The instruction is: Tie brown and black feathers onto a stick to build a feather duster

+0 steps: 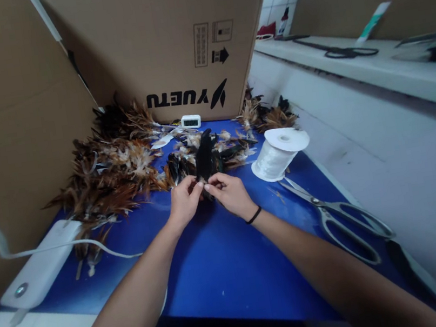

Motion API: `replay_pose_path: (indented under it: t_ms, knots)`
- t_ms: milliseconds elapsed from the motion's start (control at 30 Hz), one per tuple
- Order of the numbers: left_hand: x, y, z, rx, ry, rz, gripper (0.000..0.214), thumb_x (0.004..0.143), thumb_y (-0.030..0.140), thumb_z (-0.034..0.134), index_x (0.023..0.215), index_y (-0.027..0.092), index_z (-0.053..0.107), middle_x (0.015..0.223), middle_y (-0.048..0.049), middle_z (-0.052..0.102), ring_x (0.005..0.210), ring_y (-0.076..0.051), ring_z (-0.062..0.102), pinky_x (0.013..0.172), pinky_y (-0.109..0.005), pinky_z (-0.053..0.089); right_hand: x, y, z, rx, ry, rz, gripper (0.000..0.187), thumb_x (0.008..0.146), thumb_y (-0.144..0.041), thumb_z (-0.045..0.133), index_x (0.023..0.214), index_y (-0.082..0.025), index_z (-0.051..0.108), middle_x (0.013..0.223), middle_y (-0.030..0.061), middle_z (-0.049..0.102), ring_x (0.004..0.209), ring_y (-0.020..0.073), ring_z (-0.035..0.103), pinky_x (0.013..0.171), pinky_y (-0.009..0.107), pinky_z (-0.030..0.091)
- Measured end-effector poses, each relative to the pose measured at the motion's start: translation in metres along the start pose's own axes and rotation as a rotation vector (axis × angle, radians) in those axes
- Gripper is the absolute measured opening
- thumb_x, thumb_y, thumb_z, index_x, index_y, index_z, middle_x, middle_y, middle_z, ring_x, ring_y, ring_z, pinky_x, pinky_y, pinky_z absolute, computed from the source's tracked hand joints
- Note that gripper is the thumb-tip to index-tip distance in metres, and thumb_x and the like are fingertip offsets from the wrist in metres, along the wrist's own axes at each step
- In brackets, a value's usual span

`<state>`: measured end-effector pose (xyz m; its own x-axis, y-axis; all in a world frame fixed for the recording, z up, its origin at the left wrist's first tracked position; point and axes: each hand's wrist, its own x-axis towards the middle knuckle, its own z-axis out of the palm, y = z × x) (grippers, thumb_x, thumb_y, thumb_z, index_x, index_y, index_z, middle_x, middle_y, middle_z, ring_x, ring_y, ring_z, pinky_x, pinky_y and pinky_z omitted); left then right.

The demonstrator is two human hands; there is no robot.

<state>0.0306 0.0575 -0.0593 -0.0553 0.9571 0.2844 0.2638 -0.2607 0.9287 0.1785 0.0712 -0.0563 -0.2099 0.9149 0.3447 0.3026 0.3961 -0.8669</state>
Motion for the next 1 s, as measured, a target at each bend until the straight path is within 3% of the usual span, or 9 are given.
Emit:
replay_pose_path:
  t_ms: [133, 300, 467, 600, 767, 900, 1000]
  knots:
    - [0.001, -0.001, 0.001, -0.042, 0.002, -0.019, 0.013, 0.076, 0.029, 0.060, 0.084, 0.019, 0.057, 0.059, 0.0032, 0.055, 0.050, -0.010, 0.054, 0.047, -0.020, 0.040, 0.001, 0.000, 0.000, 0.134, 0.002, 0.070, 0.013, 0.074, -0.030, 0.060, 0.073, -0.018, 0.056, 0.061, -0.0026, 0.056, 0.054, 0.0099, 0.050, 0.052, 0.022, 0.041]
    - [0.004, -0.003, 0.001, -0.123, 0.025, -0.129, 0.030, 0.069, 0.025, 0.064, 0.096, 0.018, 0.054, 0.071, 0.0008, 0.059, 0.053, -0.010, 0.057, 0.041, -0.018, 0.040, 0.003, -0.003, 0.001, 0.286, 0.051, 0.174, 0.018, 0.072, -0.034, 0.062, 0.070, -0.018, 0.052, 0.053, -0.0042, 0.053, 0.045, 0.0081, 0.047, 0.045, 0.020, 0.038]
    - [0.003, 0.000, 0.002, -0.166, 0.048, -0.190, 0.025, 0.068, 0.027, 0.064, 0.088, 0.015, 0.056, 0.066, 0.0010, 0.058, 0.050, -0.011, 0.056, 0.036, -0.018, 0.038, 0.004, -0.003, 0.001, 0.344, 0.080, 0.222, 0.020, 0.071, -0.035, 0.063, 0.070, -0.019, 0.052, 0.051, -0.0043, 0.056, 0.040, 0.0066, 0.044, 0.040, 0.018, 0.033]
    - [0.005, 0.004, 0.000, -0.255, 0.168, -0.179, 0.018, 0.068, 0.027, 0.065, 0.078, 0.015, 0.056, 0.059, 0.0017, 0.057, 0.049, -0.009, 0.053, 0.038, -0.017, 0.037, 0.006, -0.002, -0.001, 0.448, 0.102, 0.289, 0.021, 0.067, -0.032, 0.066, 0.073, -0.019, 0.051, 0.051, -0.0052, 0.056, 0.040, 0.0069, 0.045, 0.037, 0.018, 0.030]
    - [0.009, 0.010, -0.007, -0.388, 0.373, -0.117, 0.021, 0.073, 0.033, 0.062, 0.083, 0.017, 0.051, 0.063, 0.0025, 0.060, 0.049, -0.007, 0.053, 0.039, -0.015, 0.036, 0.009, -0.001, -0.004, 0.548, 0.127, 0.290, 0.023, 0.060, -0.026, 0.071, 0.075, -0.018, 0.056, 0.056, -0.0045, 0.058, 0.048, 0.0080, 0.050, 0.039, 0.017, 0.031]
    - [0.003, 0.018, -0.005, -0.466, 0.241, -0.151, 0.028, 0.076, 0.037, 0.061, 0.093, 0.020, 0.046, 0.058, 0.0057, 0.057, 0.039, -0.008, 0.051, 0.031, -0.014, 0.028, 0.009, -0.004, -0.005, 0.560, 0.108, 0.279, 0.018, 0.061, -0.025, 0.071, 0.068, -0.016, 0.058, 0.055, -0.0031, 0.058, 0.046, 0.0069, 0.047, 0.040, 0.019, 0.031]
    - [-0.002, 0.021, -0.001, -0.496, 0.098, -0.143, 0.035, 0.072, 0.035, 0.066, 0.096, 0.019, 0.046, 0.064, 0.0036, 0.060, 0.043, -0.009, 0.055, 0.032, -0.015, 0.033, 0.008, -0.009, -0.005, 0.559, 0.105, 0.282, 0.017, 0.061, -0.025, 0.072, 0.066, -0.015, 0.059, 0.054, -0.0022, 0.059, 0.043, 0.0063, 0.046, 0.040, 0.020, 0.031]
